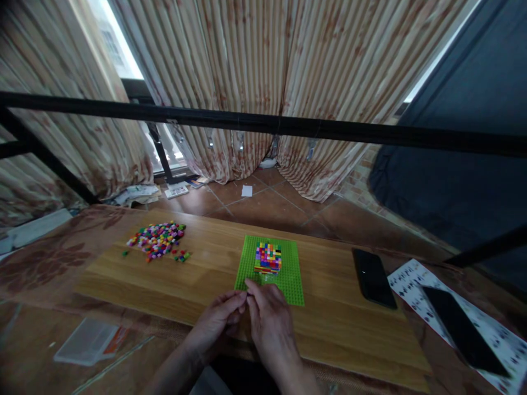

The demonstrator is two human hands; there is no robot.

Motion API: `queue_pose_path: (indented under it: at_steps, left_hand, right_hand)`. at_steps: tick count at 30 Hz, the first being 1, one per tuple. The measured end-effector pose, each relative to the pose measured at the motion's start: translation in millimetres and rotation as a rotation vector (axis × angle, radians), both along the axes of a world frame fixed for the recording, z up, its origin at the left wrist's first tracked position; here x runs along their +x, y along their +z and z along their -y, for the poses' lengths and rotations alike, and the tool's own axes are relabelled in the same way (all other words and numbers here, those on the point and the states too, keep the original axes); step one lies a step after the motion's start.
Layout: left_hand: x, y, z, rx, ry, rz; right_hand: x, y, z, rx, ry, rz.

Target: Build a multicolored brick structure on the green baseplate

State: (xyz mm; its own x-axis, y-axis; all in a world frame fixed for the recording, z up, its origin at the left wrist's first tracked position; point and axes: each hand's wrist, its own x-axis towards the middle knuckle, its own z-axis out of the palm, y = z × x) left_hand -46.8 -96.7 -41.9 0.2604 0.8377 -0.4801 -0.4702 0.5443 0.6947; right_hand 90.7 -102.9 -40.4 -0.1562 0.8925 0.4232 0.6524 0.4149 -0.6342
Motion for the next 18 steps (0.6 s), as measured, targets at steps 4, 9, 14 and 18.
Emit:
queue_pose_path:
  at_steps: [4, 9, 14, 18]
  left_hand:
    - [6, 3.7, -11, -0.008, 0.0, 0.044]
    - [8, 10.2, -27, 0.028, -0.021, 0.051]
    - [8, -1.9, -57, 0.21, 0.128, -0.24]
    - [10, -17.6, -79, 0.469, 0.201, -0.548]
  right_hand:
    - [7, 4.5, -7, -0.037, -0.034, -0.051]
    - [13, 14.9, -29, -0.02, 0.02, -0.038]
    - [18, 14.2, -76, 0.102, -0.058, 0.134]
    - [14, 7.5, -98, 0.099, -0.095, 0.343]
